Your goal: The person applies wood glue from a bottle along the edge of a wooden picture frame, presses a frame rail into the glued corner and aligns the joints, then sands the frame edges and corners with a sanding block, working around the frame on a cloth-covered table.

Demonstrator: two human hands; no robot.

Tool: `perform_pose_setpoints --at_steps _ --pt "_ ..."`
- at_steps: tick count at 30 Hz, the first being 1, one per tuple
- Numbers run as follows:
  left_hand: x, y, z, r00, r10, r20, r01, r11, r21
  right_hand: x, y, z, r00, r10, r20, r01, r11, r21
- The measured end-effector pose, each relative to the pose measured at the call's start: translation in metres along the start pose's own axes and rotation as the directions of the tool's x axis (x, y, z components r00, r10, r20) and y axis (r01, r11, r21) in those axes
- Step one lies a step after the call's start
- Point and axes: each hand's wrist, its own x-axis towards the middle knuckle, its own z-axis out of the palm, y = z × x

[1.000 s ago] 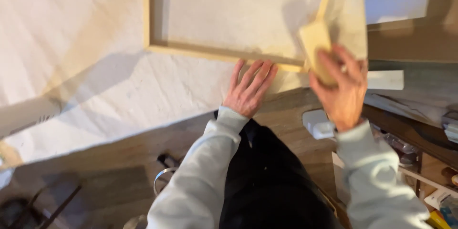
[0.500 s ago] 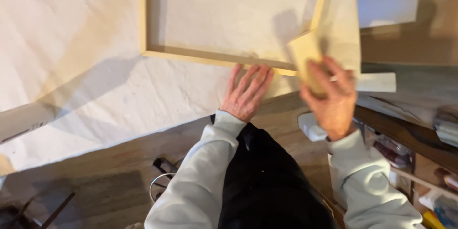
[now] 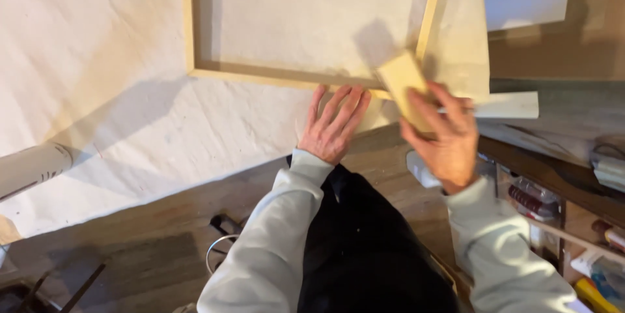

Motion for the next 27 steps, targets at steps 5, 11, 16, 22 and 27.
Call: perform_pose_setpoints --at_steps 5,11,16,22,27 --pt "-0.006 0.003 -0.01 1.0 -0.019 0.007 0.019 1.0 0.011 0.014 -0.013 0.002 0.999 0.039 -0.022 -0.038 0.998 0.05" --pt "0.002 -0.002 -0.016 1.0 -0.011 0.007 0.01 0.997 0.08 0.006 0.011 -0.01 0.993 0.121 0.001 -0.121 0.992 -0.028" --pt "0.001 0.005 -0.002 1.0 -0.006 0.0 0.006 0.999 0.048 -0.011 0.024 -0.007 0.998 -0.055 0.019 0.055 0.998 0.006" --pt "-0.007 0.005 -0.007 1.0 -0.007 0.025 0.005 0.997 0.076 -0.001 0.004 -0.01 0.999 0.003 0.048 -0.003 1.0 -0.01" --pt "-0.003 -0.002 -0.005 1.0 -0.013 -0.013 0.014 0.995 0.098 0.001 0.024 -0.011 0.998 -0.026 0.054 0.026 1.0 -0.001"
